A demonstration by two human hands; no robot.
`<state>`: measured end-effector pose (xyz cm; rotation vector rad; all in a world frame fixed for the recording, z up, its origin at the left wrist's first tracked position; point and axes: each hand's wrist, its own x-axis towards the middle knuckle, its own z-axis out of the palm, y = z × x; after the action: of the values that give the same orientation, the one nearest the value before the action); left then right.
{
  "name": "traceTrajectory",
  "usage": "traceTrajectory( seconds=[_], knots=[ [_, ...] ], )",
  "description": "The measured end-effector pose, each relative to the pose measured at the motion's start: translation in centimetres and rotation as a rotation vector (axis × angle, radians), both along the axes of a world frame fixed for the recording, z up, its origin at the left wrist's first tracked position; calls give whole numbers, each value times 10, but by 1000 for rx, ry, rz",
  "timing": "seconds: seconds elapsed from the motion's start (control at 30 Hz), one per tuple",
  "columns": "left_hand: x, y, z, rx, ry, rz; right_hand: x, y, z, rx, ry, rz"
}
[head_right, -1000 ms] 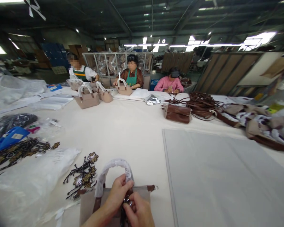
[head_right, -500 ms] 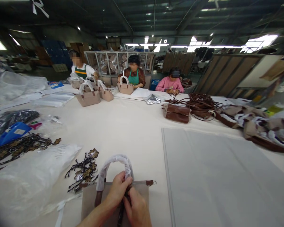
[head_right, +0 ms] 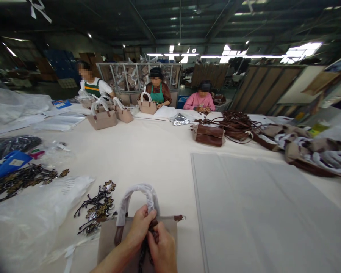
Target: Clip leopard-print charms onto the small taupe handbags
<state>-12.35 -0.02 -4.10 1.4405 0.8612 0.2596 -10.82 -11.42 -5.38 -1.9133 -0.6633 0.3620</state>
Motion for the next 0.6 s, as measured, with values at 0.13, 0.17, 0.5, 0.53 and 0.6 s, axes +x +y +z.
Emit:
traceTrajectory(
  seconds=[0.13,0.17,0.5,0.53,0.6],
  knots=[
    [1,-1,-4,-13,-20,5,-1,-2,-4,-21,-80,-17],
    [2,-1,-7,-8,-23,10,0,-1,-4,-26,-92,-22],
    [0,-2,-25,53,-52,38,7,8,-18,54,247,-166],
    [0,-1,-25,39,-59,27,6,6,-19,51,253,-160],
    [-1,-1,-23,2,-72,0,6,0,-18,25,214,-133]
  ],
)
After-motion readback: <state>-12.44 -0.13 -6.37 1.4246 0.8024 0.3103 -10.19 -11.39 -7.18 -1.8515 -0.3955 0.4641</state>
